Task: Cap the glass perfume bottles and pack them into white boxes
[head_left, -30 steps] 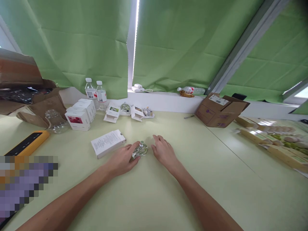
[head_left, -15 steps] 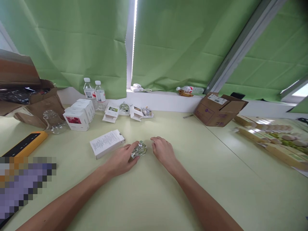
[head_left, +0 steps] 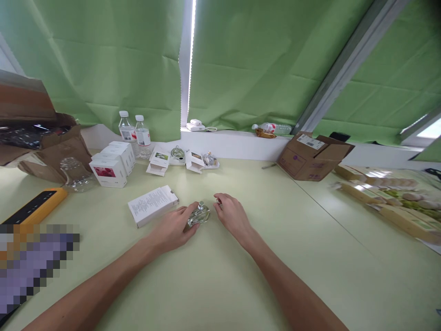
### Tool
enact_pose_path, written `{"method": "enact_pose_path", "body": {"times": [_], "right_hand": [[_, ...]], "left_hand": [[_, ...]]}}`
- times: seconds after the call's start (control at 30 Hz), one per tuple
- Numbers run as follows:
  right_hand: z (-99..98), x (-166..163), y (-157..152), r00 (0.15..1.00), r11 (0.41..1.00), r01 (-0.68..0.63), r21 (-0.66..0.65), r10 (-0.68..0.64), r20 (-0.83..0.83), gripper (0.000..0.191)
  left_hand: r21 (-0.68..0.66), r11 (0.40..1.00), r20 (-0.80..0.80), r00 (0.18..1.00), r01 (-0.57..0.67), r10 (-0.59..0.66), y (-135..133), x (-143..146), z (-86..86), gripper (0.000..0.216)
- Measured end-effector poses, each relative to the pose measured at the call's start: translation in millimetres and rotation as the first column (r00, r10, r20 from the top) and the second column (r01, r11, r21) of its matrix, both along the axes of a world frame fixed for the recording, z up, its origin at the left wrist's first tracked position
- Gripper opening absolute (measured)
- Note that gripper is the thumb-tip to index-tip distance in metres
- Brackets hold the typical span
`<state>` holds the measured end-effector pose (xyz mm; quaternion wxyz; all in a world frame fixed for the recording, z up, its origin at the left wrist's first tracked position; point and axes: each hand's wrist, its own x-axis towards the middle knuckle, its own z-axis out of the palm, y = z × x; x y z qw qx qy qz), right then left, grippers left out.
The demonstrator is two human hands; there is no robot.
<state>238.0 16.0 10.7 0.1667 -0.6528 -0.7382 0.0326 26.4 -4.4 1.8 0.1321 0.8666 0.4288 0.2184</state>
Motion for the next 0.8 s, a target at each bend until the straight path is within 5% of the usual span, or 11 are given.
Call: {"method": "enact_pose_path", "body": {"times": [0.37, 0.6, 0.8], "right_hand": [[2.8, -2.5, 2.1, 0.936, 0.991, -0.035, 0.127, 0.077, -0.344, 0.029], [12.6, -9.8, -6.8, 0.758, 0.969, -0.016, 0.248, 0.174, -0.629, 0.026], [18.9, -17.0, -14.4, 0.726, 0.923, -0.053, 0.381, 0.298, -0.620, 0.024]], "left_hand": [[0.002, 1.000, -0.019, 1.000, -0.006, 0.006, 0.1, 0.4, 0.4, 0.042], [-0.011, 1.000, -0.006, 1.000, 0.004, -0.005, 0.7, 0.1, -1.1, 0.044], [-0.026, 1.000, 0.019, 1.000, 0.018, -0.017, -0.6, -0.1, 1.4, 0.044]]}}
